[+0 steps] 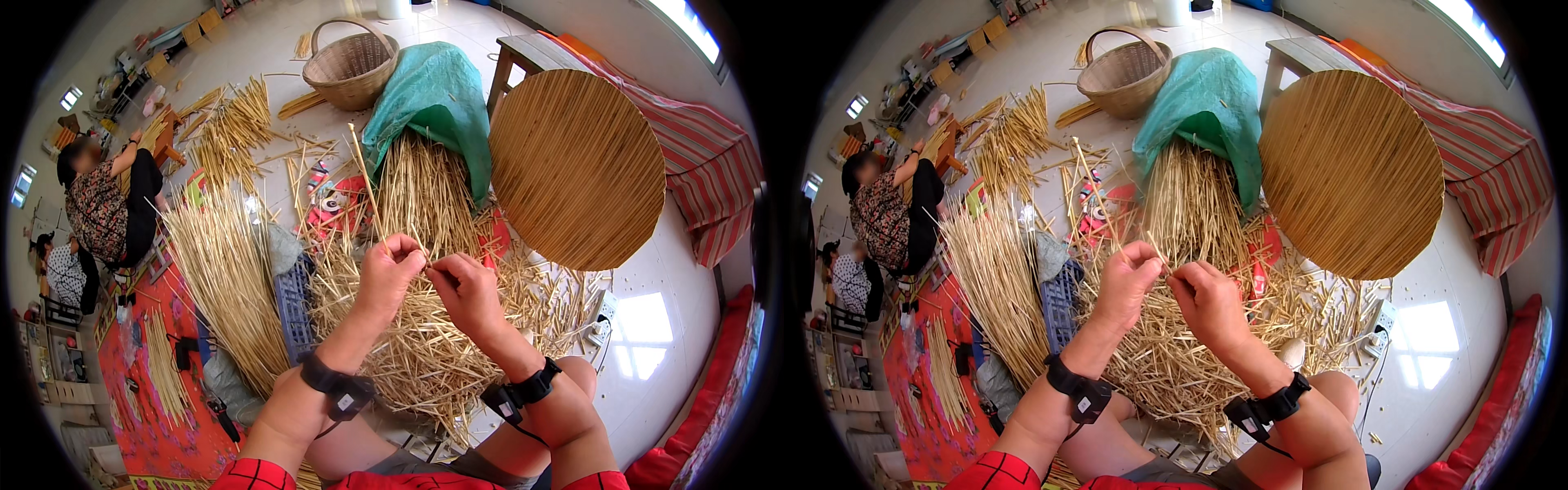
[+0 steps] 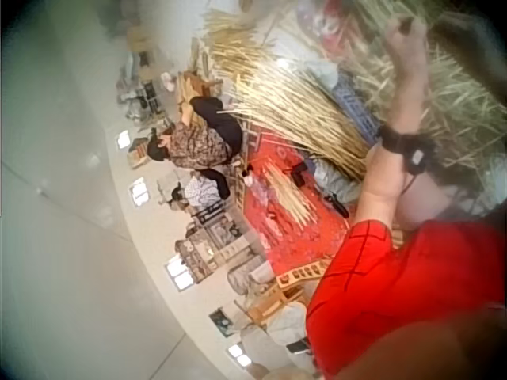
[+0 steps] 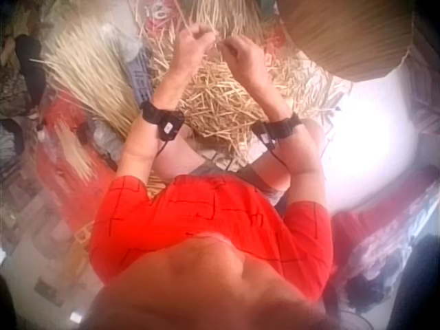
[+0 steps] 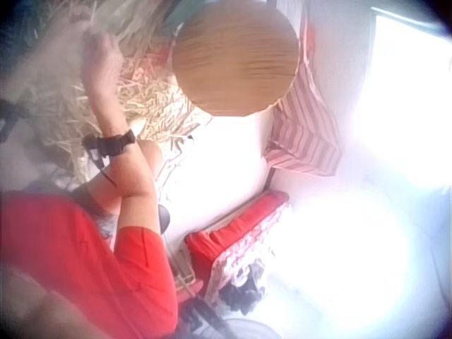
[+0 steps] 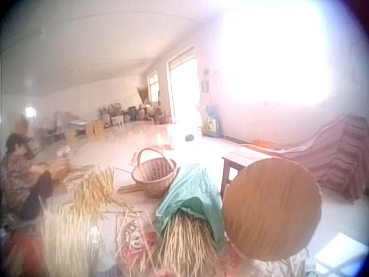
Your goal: The person weaves together thin strips of dried straw to form a flat, circular fan shape.
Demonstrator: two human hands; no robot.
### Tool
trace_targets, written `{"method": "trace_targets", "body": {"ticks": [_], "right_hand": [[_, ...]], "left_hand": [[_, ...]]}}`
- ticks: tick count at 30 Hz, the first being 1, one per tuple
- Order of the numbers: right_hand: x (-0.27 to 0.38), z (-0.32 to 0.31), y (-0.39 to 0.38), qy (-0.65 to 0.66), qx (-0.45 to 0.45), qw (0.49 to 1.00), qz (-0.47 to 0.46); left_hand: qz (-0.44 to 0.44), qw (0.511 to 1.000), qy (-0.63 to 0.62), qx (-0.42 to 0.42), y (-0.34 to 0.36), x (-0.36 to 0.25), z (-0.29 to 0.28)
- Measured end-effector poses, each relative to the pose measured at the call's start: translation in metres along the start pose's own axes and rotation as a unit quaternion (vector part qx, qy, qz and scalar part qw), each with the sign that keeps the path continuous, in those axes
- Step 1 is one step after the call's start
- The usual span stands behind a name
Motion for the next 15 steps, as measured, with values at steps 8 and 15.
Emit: {"method": "trace_targets", "body": {"ticks": [8, 15], "right_hand": [[-0.014, 0.012, -0.004, 0.134, 0.067, 0.983, 0.103], [-0.018, 0.013, -0.004, 0.154, 0.064, 0.979, 0.121]], "left_hand": [[0.002, 1.0, -0.018, 0.025, 0.001, -0.002, 0.003], [-0.004, 1.0, -0.019, 0.025, -0.001, -0.005, 0.007]]}}
Point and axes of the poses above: each hand's wrist, its own y-axis towards the middle knuckle, its own z-axis out of the palm, x = y × z, the point moved 6 cm from there along y, towards the middle knuckle, and after that the axes turned 6 degrees about -y, right-handed, at the moved point
